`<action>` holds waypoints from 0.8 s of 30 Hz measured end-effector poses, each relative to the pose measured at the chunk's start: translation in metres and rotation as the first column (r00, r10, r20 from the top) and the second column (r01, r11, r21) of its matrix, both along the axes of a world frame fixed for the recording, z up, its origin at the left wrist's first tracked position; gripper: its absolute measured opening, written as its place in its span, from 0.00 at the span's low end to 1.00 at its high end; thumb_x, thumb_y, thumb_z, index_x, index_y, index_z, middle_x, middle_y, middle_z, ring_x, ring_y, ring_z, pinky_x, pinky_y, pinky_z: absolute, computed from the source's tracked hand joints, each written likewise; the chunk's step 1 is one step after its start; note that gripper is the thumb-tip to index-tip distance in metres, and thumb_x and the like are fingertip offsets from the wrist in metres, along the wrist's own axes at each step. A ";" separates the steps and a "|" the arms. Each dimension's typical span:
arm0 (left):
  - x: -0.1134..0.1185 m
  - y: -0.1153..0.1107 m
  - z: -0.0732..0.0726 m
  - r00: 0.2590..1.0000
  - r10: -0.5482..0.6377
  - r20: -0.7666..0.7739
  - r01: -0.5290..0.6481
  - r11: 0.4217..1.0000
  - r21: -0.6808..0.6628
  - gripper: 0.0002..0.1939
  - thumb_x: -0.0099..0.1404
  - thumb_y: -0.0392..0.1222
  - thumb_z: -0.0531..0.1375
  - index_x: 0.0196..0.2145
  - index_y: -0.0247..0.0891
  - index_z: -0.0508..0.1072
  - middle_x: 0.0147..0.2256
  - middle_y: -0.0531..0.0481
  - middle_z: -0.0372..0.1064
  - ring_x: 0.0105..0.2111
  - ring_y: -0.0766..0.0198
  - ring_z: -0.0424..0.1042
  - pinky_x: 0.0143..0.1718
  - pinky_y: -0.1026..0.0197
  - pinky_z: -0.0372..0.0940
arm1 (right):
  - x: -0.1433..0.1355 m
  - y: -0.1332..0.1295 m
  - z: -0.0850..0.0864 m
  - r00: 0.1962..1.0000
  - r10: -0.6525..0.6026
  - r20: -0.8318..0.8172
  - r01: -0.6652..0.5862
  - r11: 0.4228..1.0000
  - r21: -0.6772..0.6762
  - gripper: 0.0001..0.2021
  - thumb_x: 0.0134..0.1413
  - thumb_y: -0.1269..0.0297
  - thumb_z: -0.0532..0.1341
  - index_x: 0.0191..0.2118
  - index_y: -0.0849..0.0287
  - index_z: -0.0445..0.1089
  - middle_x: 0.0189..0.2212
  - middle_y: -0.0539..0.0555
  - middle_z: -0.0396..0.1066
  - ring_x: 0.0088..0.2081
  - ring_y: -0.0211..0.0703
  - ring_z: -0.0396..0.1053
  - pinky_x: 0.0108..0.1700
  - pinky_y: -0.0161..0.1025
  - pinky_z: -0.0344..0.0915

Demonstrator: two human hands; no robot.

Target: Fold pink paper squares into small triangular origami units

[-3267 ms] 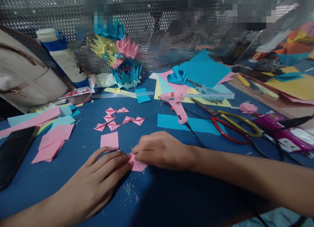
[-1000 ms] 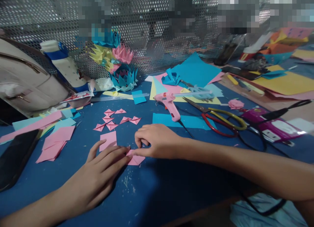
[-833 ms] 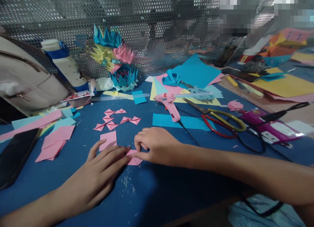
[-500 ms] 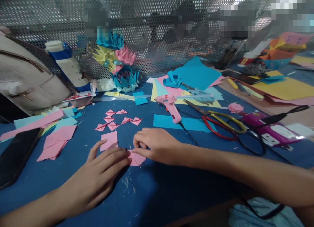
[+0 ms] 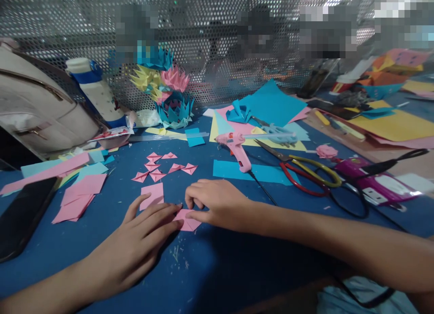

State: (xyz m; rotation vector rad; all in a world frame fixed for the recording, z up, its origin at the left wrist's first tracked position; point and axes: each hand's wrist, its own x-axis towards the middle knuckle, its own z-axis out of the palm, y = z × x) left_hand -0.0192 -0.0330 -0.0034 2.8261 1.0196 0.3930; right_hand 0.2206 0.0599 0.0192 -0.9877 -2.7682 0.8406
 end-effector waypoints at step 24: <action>0.000 0.006 0.002 0.992 -0.118 0.037 0.119 0.993 -0.014 0.25 0.70 0.27 0.48 0.64 0.32 0.60 0.61 0.38 0.63 0.60 0.56 0.64 0.67 0.43 0.47 | 0.004 0.004 -0.003 0.991 0.030 -0.132 -0.035 0.999 -0.039 0.07 0.60 0.61 0.64 0.42 0.57 0.71 0.39 0.50 0.72 0.39 0.39 0.68 0.38 0.35 0.59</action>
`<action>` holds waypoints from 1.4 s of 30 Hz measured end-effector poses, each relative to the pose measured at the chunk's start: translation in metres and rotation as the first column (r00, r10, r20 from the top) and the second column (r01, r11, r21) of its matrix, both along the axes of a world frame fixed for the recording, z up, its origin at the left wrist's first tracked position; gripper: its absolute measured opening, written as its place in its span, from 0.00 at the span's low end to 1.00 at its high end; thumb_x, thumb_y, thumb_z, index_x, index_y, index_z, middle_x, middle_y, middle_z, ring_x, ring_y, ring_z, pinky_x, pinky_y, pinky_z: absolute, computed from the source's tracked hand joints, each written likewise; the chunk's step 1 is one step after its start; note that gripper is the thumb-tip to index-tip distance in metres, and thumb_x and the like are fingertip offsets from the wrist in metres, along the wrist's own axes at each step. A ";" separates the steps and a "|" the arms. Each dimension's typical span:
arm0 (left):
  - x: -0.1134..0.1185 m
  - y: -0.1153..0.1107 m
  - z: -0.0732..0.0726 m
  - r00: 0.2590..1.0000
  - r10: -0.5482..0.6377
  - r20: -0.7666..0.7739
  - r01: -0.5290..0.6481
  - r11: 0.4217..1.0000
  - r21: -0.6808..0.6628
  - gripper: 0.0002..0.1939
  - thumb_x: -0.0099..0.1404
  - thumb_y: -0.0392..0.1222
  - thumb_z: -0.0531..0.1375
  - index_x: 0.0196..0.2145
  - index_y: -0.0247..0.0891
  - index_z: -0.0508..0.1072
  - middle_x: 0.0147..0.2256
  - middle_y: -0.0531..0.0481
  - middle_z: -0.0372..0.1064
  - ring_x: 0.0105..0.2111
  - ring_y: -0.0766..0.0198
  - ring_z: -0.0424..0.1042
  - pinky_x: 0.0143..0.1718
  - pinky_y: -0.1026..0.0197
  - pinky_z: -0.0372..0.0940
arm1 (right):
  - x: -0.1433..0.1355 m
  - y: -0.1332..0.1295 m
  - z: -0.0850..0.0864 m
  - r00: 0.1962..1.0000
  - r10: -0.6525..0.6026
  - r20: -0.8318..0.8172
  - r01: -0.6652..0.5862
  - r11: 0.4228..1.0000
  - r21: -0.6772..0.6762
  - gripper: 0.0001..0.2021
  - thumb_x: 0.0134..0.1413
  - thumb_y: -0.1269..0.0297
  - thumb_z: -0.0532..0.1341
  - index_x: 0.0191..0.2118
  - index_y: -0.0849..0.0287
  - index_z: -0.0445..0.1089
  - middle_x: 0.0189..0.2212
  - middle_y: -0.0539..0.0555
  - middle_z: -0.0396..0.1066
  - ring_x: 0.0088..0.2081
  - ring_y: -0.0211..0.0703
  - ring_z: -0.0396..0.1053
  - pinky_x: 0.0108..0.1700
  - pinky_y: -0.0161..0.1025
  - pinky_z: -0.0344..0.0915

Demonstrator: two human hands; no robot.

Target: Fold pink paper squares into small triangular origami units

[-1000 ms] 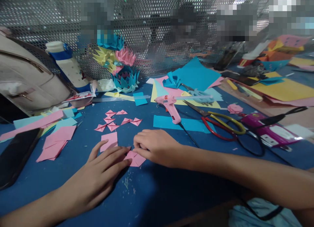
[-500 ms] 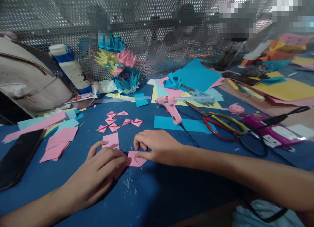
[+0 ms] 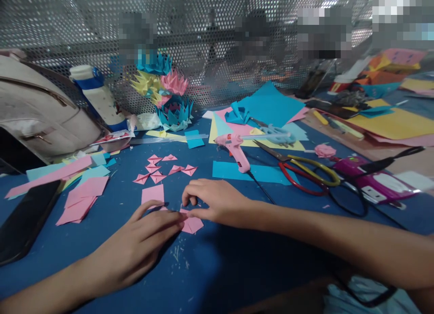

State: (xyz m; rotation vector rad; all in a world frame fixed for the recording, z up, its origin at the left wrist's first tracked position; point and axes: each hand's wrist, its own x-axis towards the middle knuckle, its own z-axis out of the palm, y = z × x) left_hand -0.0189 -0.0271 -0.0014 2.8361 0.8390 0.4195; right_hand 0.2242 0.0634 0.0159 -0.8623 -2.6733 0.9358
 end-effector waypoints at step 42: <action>-0.003 0.001 0.001 0.989 -0.099 0.109 0.092 0.994 0.066 0.20 0.77 0.33 0.43 0.60 0.32 0.65 0.59 0.38 0.66 0.59 0.56 0.66 0.55 0.56 0.69 | -0.003 0.002 -0.002 0.970 -0.082 -0.230 0.011 0.956 -0.293 0.05 0.60 0.66 0.59 0.38 0.61 0.71 0.35 0.51 0.73 0.32 0.37 0.65 0.34 0.33 0.59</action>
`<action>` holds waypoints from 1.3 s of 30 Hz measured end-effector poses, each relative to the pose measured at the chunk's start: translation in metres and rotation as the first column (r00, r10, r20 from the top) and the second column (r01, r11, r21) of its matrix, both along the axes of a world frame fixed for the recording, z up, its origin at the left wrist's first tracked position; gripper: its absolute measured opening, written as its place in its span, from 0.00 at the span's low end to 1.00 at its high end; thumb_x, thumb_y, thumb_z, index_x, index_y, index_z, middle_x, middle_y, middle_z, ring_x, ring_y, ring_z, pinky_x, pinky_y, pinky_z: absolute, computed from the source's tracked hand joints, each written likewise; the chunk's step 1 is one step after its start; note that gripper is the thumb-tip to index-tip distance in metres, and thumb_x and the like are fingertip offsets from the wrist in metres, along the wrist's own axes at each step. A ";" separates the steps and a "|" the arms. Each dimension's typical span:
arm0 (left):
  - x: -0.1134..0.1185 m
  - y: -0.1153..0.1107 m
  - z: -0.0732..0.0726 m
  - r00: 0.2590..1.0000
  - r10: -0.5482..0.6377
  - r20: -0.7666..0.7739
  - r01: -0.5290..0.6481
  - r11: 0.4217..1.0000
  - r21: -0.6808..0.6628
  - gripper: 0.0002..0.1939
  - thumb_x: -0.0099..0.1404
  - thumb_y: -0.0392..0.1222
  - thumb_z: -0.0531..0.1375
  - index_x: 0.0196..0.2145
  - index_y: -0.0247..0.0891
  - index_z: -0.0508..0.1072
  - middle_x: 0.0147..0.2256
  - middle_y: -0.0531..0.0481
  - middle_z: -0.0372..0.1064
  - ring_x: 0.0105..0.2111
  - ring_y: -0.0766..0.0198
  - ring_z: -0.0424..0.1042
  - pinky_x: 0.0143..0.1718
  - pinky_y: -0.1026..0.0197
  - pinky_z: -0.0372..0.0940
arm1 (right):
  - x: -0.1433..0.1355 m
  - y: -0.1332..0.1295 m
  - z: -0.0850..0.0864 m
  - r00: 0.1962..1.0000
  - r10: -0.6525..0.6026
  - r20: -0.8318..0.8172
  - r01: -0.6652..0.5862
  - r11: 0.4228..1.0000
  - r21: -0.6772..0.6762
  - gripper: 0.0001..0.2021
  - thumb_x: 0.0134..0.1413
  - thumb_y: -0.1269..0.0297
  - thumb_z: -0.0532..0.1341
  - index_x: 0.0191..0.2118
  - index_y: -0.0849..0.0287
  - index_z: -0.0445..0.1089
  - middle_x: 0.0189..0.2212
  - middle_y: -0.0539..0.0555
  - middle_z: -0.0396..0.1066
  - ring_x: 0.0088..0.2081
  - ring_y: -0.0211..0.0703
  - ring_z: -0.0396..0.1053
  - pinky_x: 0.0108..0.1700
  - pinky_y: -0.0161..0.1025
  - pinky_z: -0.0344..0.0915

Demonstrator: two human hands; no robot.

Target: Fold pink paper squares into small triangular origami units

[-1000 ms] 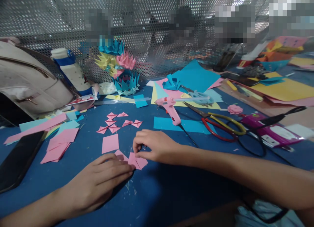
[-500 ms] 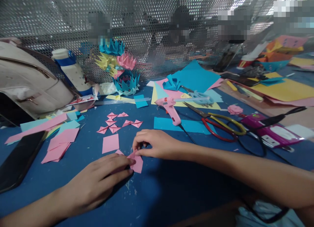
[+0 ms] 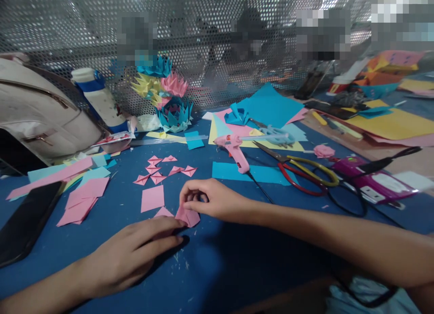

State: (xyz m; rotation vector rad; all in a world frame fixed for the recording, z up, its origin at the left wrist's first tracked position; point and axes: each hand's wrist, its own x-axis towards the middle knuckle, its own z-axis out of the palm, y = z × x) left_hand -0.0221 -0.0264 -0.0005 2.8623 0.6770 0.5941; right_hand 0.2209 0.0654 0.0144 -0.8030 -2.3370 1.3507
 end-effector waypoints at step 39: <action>0.005 -0.002 0.003 0.947 -0.012 -0.322 0.013 1.000 0.001 0.28 0.74 0.38 0.49 0.69 0.30 0.52 0.68 0.38 0.51 0.66 0.51 0.54 0.68 0.43 0.47 | 0.008 0.012 0.013 0.972 0.161 0.170 -0.173 0.983 0.056 0.06 0.56 0.63 0.66 0.37 0.60 0.73 0.34 0.49 0.74 0.37 0.38 0.70 0.48 0.39 0.59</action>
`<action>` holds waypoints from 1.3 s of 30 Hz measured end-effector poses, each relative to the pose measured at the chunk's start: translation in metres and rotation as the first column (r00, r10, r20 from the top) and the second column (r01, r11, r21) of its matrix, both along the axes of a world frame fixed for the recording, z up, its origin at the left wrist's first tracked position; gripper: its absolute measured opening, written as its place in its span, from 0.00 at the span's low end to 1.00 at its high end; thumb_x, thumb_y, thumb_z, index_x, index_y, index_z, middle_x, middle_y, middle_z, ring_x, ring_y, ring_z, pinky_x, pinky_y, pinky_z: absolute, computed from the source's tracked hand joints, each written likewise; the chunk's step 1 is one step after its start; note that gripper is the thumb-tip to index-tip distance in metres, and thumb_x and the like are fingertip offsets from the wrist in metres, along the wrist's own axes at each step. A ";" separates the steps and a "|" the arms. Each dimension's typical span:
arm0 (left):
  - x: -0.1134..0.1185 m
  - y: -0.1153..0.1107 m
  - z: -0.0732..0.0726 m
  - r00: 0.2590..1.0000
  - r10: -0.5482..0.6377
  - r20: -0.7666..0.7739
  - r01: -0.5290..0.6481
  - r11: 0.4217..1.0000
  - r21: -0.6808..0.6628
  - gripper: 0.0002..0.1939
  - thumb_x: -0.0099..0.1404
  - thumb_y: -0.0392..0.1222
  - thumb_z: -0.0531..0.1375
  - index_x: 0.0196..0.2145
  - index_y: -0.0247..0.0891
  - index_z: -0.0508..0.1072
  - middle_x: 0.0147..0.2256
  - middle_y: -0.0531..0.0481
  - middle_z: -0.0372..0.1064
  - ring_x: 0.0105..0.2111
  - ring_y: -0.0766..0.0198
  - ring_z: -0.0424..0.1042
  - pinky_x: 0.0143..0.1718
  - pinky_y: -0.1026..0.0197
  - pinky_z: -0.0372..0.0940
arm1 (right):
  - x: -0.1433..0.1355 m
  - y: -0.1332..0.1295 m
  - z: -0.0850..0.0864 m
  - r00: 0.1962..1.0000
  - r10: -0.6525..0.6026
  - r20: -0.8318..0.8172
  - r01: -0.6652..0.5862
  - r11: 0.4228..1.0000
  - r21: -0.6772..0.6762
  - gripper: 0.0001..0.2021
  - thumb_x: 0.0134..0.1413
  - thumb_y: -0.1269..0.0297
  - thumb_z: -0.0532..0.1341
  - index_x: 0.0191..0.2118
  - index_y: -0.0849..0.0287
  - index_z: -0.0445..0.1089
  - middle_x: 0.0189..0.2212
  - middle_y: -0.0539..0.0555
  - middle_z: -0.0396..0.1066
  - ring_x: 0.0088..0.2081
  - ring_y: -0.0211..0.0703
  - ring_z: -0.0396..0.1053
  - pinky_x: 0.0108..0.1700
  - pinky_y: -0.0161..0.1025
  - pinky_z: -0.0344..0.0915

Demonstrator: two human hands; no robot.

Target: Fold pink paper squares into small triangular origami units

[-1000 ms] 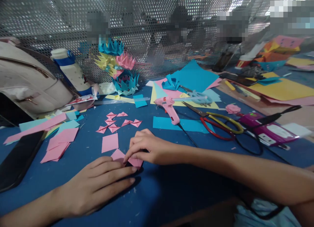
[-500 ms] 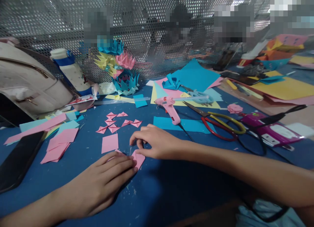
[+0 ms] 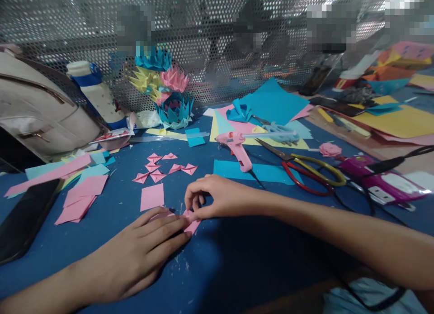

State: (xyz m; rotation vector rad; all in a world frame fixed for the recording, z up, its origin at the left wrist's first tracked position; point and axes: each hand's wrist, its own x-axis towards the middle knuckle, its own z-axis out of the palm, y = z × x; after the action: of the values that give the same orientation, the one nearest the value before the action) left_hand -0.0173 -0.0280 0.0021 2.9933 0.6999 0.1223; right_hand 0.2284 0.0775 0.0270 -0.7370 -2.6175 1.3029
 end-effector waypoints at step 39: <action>0.000 -0.001 -0.002 0.990 0.034 0.140 -0.037 0.999 0.016 0.24 0.71 0.31 0.48 0.64 0.28 0.61 0.60 0.39 0.64 0.60 0.49 0.62 0.66 0.43 0.52 | -0.007 -0.003 -0.004 0.992 0.092 0.090 -0.100 0.991 0.091 0.05 0.62 0.65 0.64 0.34 0.58 0.74 0.32 0.50 0.69 0.39 0.41 0.65 0.40 0.36 0.57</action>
State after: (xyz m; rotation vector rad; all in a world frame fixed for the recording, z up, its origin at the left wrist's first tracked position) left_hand -0.0169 -0.0286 -0.0001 2.9538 0.7402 0.3386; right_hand 0.2212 0.0742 0.0226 -0.6742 -2.7933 1.1843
